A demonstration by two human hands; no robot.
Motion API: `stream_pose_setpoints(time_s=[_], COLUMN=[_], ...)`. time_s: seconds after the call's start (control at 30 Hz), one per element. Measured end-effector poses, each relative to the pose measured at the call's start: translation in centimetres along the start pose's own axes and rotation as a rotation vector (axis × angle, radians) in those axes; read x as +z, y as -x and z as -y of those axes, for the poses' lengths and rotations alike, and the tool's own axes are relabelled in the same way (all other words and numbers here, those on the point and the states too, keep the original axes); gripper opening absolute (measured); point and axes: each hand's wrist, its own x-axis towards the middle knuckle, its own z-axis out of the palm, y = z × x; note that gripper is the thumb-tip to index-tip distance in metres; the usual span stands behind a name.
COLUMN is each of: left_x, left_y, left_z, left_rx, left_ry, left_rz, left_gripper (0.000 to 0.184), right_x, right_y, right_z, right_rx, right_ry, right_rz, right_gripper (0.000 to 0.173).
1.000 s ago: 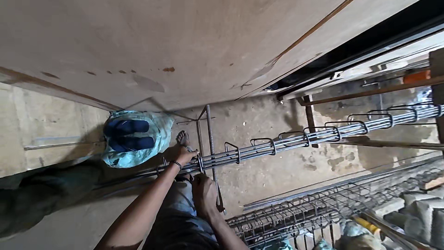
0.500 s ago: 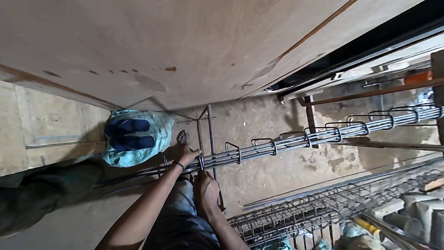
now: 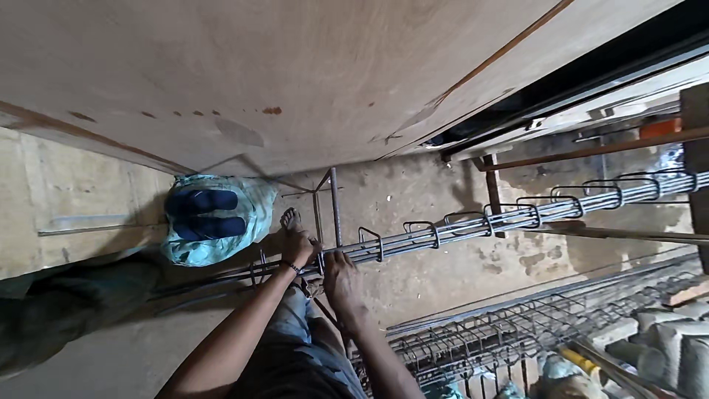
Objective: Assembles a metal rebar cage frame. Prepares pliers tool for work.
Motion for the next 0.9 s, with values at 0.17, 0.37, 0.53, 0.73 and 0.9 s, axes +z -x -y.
stream_pose_setpoints(time_s=[0.17,0.37,0.53,0.73,0.9], left_x=[0.9,1.3,2.0,1.4,1.3], left_y=[0.3,0.9,0.8,0.9,0.7], left_z=[0.7,1.4,1.3,1.0,1.0], left_rx=[-0.042,-0.019,-0.069,-0.101,-0.092], left_ry=[0.165,0.325,0.31,0.314,0.291], left_rz=[-0.078,-0.098,-0.146,-0.128,-0.119], left_gripper=[0.04,0.046,0.038,0.037,0.037], right_x=[-2.2,-2.3,-1.5,-1.7,-1.9], right_y=[-6.5,-10.4,-11.1,-11.9,-11.7], right_z=[-3.4,-4.8,-4.4,-4.0,-2.9], right_rx=[-0.086,-0.28,-0.424,-0.505,-0.417], right_ry=[-0.069,0.034,0.205,0.3,0.31], right_rz=[0.204,0.298,0.348,0.421,0.499], right_gripper=[0.023,0.025,0.027,0.025,0.028])
